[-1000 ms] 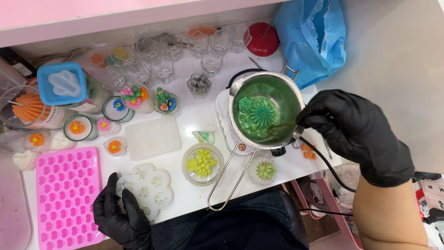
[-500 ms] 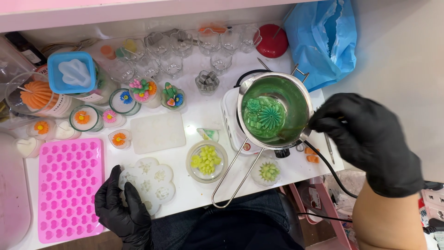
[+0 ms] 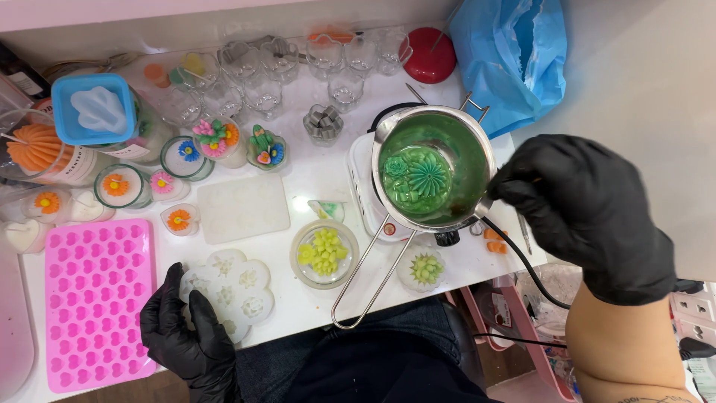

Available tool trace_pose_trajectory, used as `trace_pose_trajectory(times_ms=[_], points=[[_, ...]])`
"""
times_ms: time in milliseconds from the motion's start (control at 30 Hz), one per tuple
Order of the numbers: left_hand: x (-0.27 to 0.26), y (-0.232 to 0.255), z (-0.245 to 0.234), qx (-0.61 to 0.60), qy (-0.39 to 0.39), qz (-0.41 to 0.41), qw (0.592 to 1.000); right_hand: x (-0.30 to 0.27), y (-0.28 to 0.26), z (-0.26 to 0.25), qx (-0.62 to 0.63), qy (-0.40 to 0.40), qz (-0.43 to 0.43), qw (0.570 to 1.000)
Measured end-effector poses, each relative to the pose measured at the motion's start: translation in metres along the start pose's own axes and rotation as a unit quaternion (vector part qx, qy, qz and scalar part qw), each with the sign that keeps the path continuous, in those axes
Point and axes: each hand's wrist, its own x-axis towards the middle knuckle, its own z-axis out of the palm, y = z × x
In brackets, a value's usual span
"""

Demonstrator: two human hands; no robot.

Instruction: Melting green wax and preparing molds for candle creation in a studio setting.

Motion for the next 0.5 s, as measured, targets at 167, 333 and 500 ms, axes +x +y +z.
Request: trace_pose_trajectory(times_ms=[167,333,500], points=[[-0.0023,-0.0056,0.0025,-0.019,0.008,0.022,1.0,-0.0087,0.0098,0.0037,0.035,0.007,-0.012,0.999],[0.0003,-0.0009,0.0008,-0.01,0.004,0.011,1.0,-0.0075,0.0061,0.0048,0.041,0.012,-0.004,0.999],[-0.0014,-0.005,0.0018,-0.026,0.007,0.015,1.0,-0.0086,0.0037,-0.0034,0.163,0.049,0.019,0.985]])
